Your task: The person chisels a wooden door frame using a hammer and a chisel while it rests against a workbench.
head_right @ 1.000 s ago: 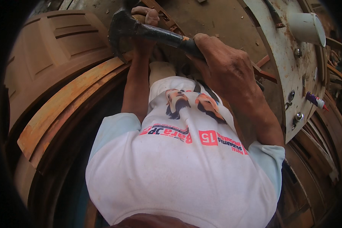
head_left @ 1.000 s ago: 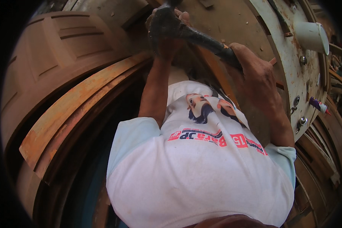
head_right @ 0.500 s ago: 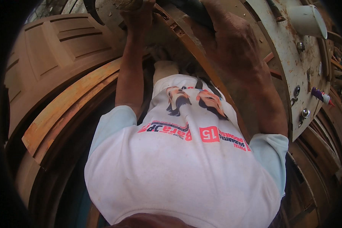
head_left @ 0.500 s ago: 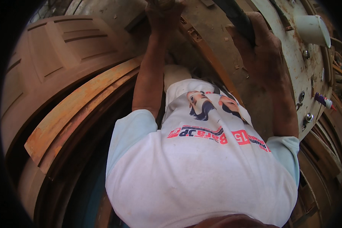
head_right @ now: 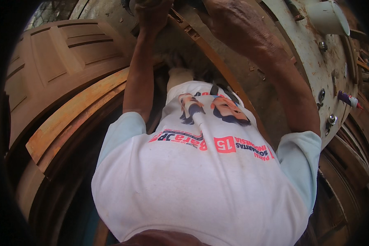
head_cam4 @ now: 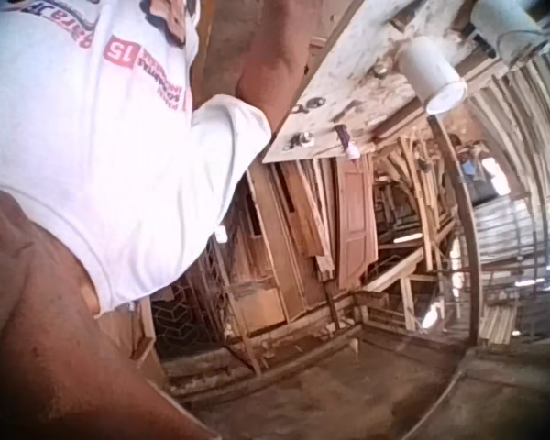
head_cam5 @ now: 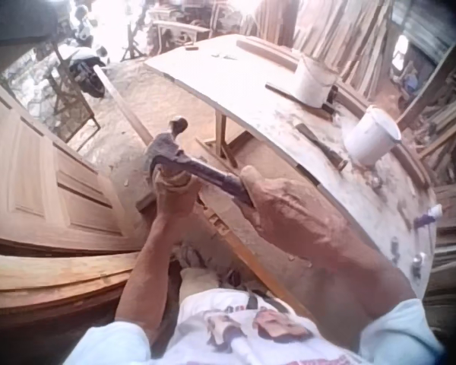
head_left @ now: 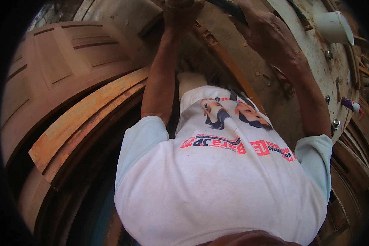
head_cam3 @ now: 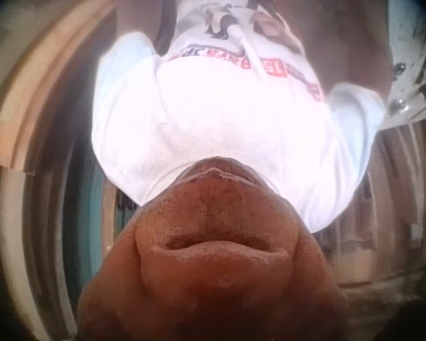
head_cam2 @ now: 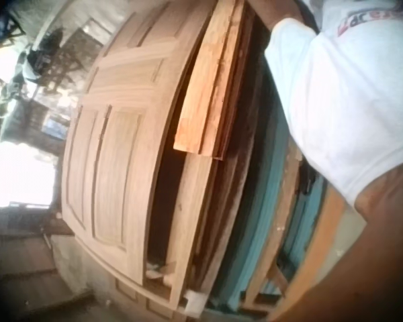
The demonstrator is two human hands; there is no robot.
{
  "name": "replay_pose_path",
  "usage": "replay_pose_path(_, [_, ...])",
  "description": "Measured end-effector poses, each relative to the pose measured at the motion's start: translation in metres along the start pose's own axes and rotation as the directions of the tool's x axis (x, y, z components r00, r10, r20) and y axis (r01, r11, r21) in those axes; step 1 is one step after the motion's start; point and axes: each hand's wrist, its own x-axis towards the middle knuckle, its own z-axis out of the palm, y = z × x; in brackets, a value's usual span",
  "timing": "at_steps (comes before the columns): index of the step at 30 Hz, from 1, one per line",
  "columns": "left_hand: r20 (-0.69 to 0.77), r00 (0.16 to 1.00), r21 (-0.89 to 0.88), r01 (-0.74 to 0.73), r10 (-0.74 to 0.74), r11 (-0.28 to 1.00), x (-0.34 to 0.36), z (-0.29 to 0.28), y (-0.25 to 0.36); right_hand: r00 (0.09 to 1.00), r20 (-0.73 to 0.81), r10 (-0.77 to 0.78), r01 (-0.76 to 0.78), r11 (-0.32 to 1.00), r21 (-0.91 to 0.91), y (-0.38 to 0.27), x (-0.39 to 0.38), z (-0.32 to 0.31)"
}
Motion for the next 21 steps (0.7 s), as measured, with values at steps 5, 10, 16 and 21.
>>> replay_pose_path(5, [-0.131, 0.887, -0.787, 0.178, -0.442, 0.59, -0.015, -0.007, -0.002, 0.996, -0.088, 0.02, 0.0, 0.974, 0.225, 0.014, -0.018, 0.009])
replay_pose_path(10, [0.026, 0.793, -0.945, 0.218, -0.609, 0.243, -0.012, -0.038, 0.028, 0.981, -0.149, 0.122, -0.071, 0.947, 0.313, 0.036, -0.026, 0.017])
replay_pose_path(16, [0.009, 0.746, -0.882, 0.32, -0.666, 0.347, -0.001, -0.032, 0.034, 0.985, -0.051, 0.166, -0.143, 0.94, 0.31, 0.038, -0.028, 0.019])
replay_pose_path(21, [0.043, 0.77, -0.853, 0.36, -0.636, 0.378, 0.008, -0.03, 0.045, 0.988, -0.036, 0.152, -0.135, 0.947, 0.291, 0.033, -0.029, 0.018])
